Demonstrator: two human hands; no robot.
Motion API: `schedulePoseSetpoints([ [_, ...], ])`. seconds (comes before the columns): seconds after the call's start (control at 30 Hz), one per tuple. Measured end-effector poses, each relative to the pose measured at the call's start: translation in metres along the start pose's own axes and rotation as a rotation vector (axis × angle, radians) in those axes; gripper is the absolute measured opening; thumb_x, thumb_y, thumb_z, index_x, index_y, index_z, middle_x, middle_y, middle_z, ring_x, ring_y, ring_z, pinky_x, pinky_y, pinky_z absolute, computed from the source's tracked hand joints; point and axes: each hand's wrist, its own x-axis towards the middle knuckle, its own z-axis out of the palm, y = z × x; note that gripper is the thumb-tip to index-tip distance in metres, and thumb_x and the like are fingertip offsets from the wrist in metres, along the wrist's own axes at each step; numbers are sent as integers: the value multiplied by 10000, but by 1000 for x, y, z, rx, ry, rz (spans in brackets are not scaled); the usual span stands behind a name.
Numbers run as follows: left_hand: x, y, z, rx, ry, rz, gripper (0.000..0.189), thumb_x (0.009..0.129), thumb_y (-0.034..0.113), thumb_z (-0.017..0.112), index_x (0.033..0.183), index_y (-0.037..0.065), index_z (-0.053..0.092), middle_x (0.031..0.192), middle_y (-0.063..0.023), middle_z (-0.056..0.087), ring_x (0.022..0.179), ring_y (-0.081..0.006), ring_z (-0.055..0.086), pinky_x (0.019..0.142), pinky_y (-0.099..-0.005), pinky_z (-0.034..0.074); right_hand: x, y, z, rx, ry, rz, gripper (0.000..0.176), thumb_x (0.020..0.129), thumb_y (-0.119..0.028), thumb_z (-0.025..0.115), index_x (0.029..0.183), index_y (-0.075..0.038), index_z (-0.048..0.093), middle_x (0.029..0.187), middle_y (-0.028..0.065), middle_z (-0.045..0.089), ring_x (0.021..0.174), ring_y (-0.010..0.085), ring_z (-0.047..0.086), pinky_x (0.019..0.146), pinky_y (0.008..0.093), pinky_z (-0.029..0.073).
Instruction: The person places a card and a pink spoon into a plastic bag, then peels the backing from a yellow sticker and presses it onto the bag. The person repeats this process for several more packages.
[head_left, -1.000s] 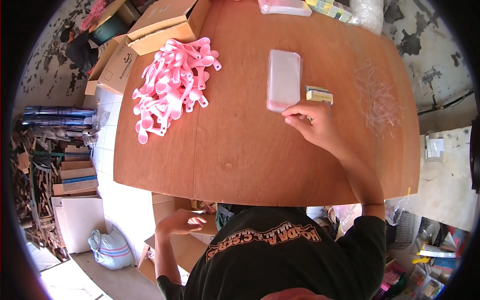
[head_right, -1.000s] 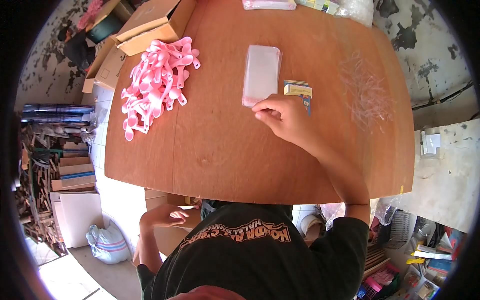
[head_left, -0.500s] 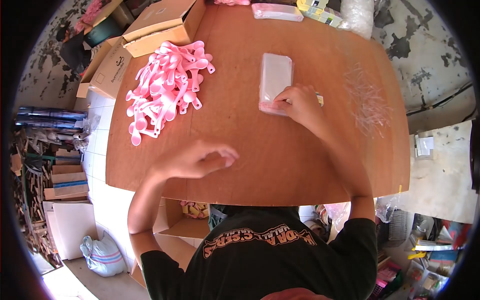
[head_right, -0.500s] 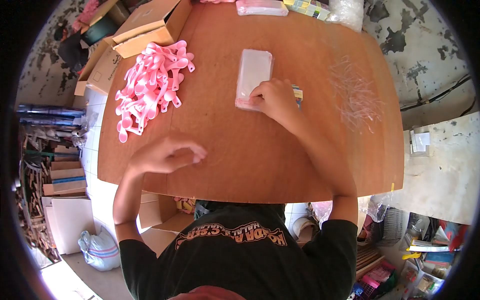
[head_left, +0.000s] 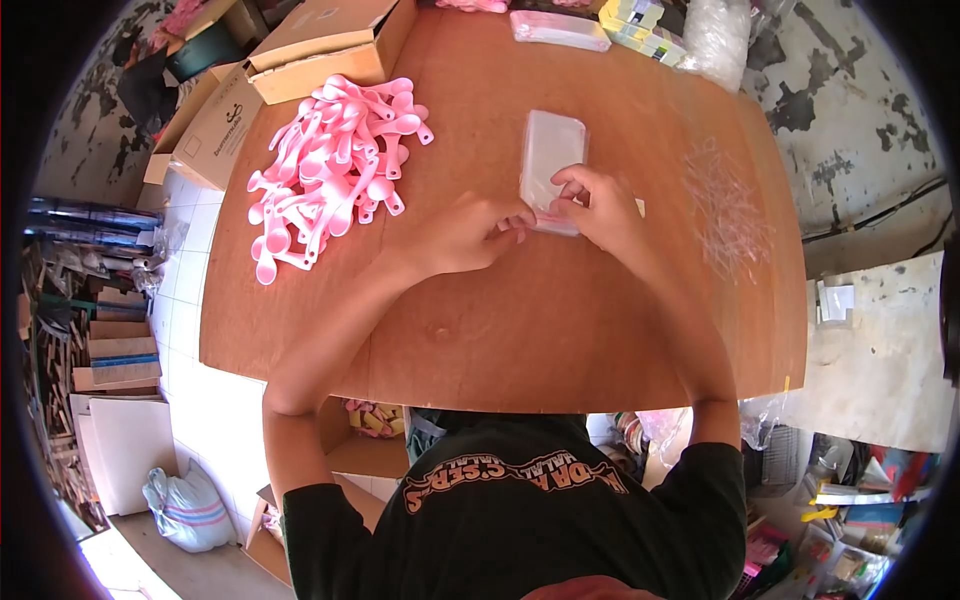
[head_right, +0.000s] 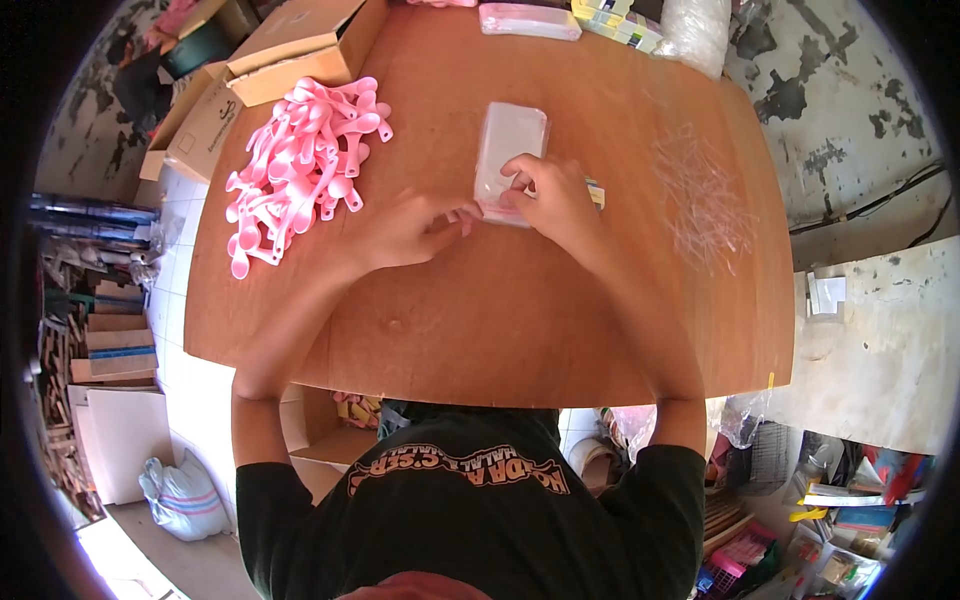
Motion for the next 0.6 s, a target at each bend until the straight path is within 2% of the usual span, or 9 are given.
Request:
schedulePoseSetpoints([
  [0.17, 8, -9, 10, 195, 76, -127, 183, 828, 31, 572, 999, 12, 635, 873, -149, 680, 821, -324, 658, 740, -427, 524, -1, 8, 4, 105, -54, 72, 112, 786, -49, 675, 891, -13, 672, 805, 119, 712, 663, 248, 682, 602, 322, 517],
  [0.23, 12, -23, 18, 357, 164, 201, 214, 820, 45, 612, 1034, 27, 617, 936, -148, 645, 866, -341, 635, 770, -432, 511, -1, 9, 5, 91, -12, 62, 94, 794, -44, 663, 883, -17, 671, 791, 120, 706, 666, 252, 673, 608, 337, 505],
  [0.3, 9, -26, 23, 315, 205, 133, 244, 807, 36, 628, 1050, 39, 611, 953, -143, 633, 886, -350, 623, 784, -436, 504, -2, 7, 4, 77, 30, 50, 77, 801, -38, 652, 875, -21, 670, 777, 121, 699, 669, 257, 664, 613, 351, 493],
  [0.37, 11, -22, 22, 274, 244, 65, 276, 794, 27, 645, 1066, 51, 605, 970, -137, 622, 905, -360, 611, 798, -439, 498, -7, -2, -3, -166, 97, -174, 43, 806, -47, 655, 847, -37, 665, 755, 113, 683, 667, 256, 630, 618, 372, 453],
  [0.43, 17, -8, 19, 281, 529, 174, 381, 756, 79, 706, 1118, 58, 589, 1066, -106, 638, 987, -350, 604, 903, -471, 447, -9, -22, -9, -184, 68, -282, 41, 805, -66, 669, 837, -44, 660, 742, 102, 673, 659, 256, 611, 616, 374, 436],
  [0.47, 19, -8, 16, 280, 526, 173, 381, 756, 79, 706, 1118, 58, 589, 1066, -106, 638, 987, -350, 604, 903, -471, 447, -11, -32, -12, -202, 38, -388, 51, 803, -86, 683, 828, -51, 656, 730, 92, 663, 651, 256, 591, 613, 375, 419],
  [0.53, 27, -10, 12, 344, 438, 439, 337, 766, 85, 742, 1082, 49, 629, 1041, -93, 673, 976, -303, 642, 883, -416, 490, -18, -48, -14, -126, 40, -328, 66, 805, -97, 691, 836, -52, 655, 730, 86, 659, 649, 256, 591, 624, 380, 428],
  [0.57, 26, -12, 13, 341, 436, 442, 337, 766, 85, 742, 1082, 49, 629, 1041, -93, 673, 976, -303, 642, 883, -416, 490, -21, -53, -16, -52, 43, -273, 81, 806, -107, 699, 844, -52, 653, 731, 81, 655, 647, 256, 590, 636, 385, 437],
  [0.6, 23, -13, 14, 26, 280, 259, 264, 789, 77, 735, 1037, 42, 651, 1015, -88, 687, 955, -259, 656, 862, -374, 507, -25, -57, -19, -55, 45, -271, 81, 806, -107, 699, 844, -52, 653, 731, 81, 655, 647, 256, 590, 636, 385, 437],
])
